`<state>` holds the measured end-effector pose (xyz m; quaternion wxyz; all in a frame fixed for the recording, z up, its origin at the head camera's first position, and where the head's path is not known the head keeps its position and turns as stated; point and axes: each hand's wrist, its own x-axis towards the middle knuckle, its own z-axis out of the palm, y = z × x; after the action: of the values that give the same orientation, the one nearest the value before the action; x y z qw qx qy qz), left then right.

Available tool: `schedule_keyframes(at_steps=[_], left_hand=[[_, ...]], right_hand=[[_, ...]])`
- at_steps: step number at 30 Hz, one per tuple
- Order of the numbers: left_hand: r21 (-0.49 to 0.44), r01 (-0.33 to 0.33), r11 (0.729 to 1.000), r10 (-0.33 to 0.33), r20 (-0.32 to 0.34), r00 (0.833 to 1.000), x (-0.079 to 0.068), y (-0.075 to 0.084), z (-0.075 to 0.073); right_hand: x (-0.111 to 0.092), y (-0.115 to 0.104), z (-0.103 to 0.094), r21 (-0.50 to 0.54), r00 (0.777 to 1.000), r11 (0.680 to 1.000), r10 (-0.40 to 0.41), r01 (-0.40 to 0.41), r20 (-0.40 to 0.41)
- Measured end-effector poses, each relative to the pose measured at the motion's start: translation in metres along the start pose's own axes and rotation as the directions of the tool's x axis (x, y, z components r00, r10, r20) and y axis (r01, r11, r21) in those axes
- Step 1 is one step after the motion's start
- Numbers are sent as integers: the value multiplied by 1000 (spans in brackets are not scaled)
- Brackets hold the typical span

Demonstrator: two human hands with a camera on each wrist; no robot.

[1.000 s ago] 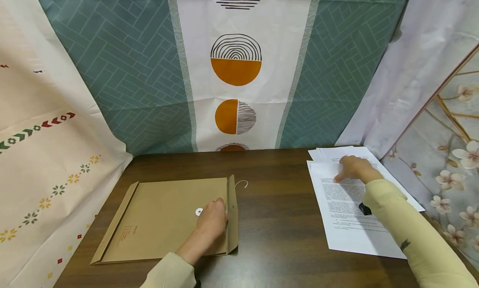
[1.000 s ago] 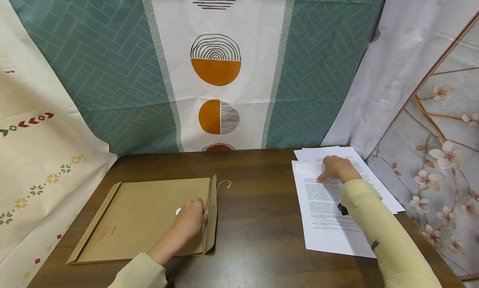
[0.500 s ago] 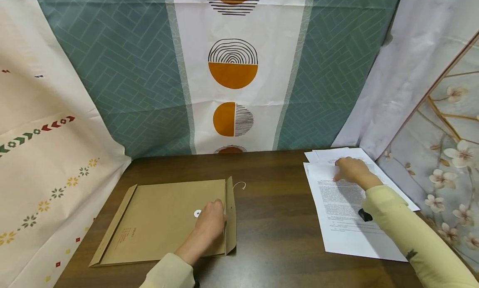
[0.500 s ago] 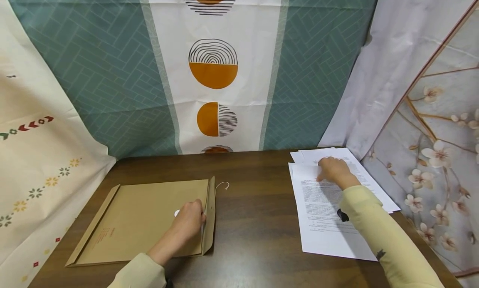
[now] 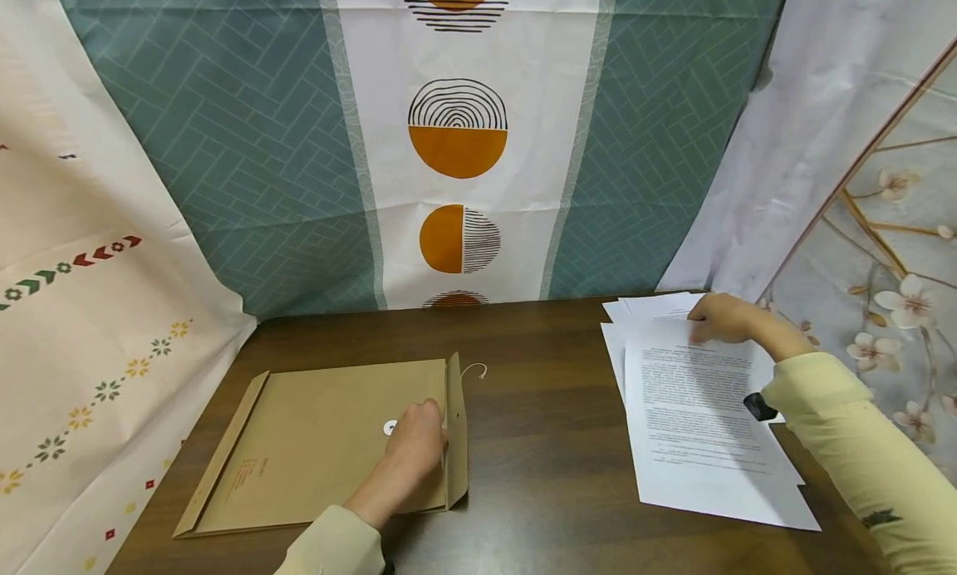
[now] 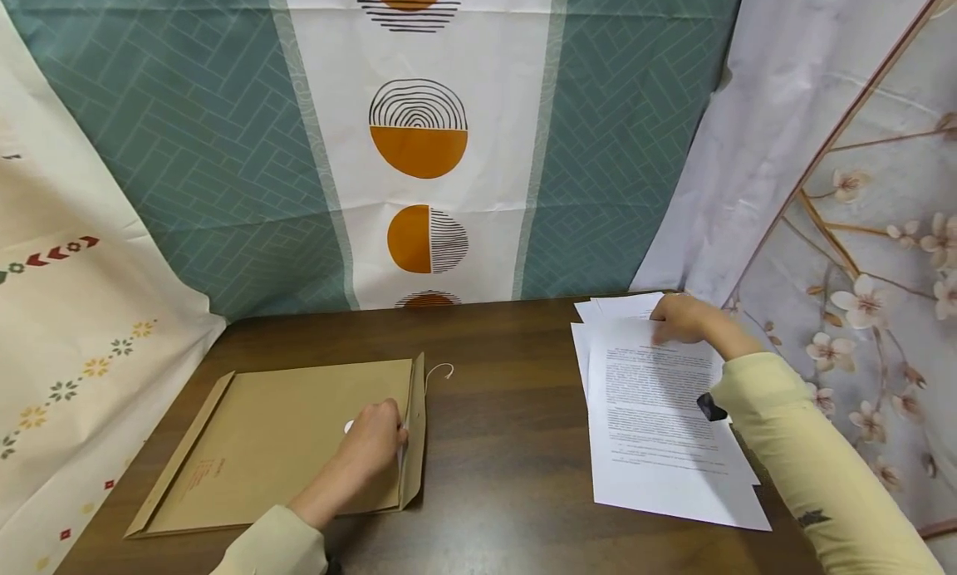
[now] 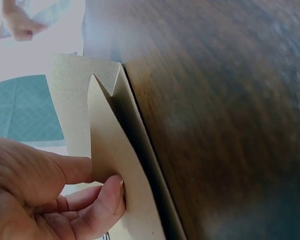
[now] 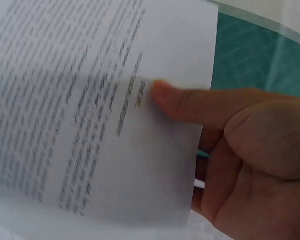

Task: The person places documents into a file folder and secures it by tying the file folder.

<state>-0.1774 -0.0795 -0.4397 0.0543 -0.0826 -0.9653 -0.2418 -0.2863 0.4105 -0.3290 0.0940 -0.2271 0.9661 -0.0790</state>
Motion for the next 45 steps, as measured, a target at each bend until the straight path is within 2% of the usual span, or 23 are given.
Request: schedule_keyframes(at_steps=[3,8,12,16,21,24,30,32,34,39,45], left_hand=[[0,11,1000,-11,8,1000,0,-1,0],[-4,21,1000,-21,20,1000,1,-2,-2],[-13,12,1000,-11,24,1000,1,-2,-3],[-20,-5,1000,6,18,1000,1,-2,-2],[-26,-23,999,23,5,1000,1,-4,-1],[-31,-37,999,37,-5,999,2,-6,-1],[-80,-15,997,15,5,1000,1,-9,-2],[-87,-9,996,10,10,1000,1,-10,-3],[-84,-10,996,11,12,1000,1,-9,-4],[-77,-32,996,32,-1,999,1,-8,-8],[-84,-79,993,76,-36,996,1,-8,-10]], right_hand=[[-7,-3,-7,71,1000,997,-19,19,5],[-17,-9,-13,224,999,975,-3,-8,50],[-22,-11,-12,361,997,932,-8,-19,73],[-25,-11,-7,485,997,873,8,-47,82],[-24,-9,1,543,999,839,3,-30,50],[-24,-8,5,611,999,790,19,-46,50],[-26,-10,6,789,996,607,55,-94,77],[-27,-14,5,822,994,560,66,-106,83],[-28,-19,3,840,994,531,76,-106,77],[-28,-36,1,853,990,512,139,-100,33],[-24,-61,-1,858,970,501,244,-112,-16]])
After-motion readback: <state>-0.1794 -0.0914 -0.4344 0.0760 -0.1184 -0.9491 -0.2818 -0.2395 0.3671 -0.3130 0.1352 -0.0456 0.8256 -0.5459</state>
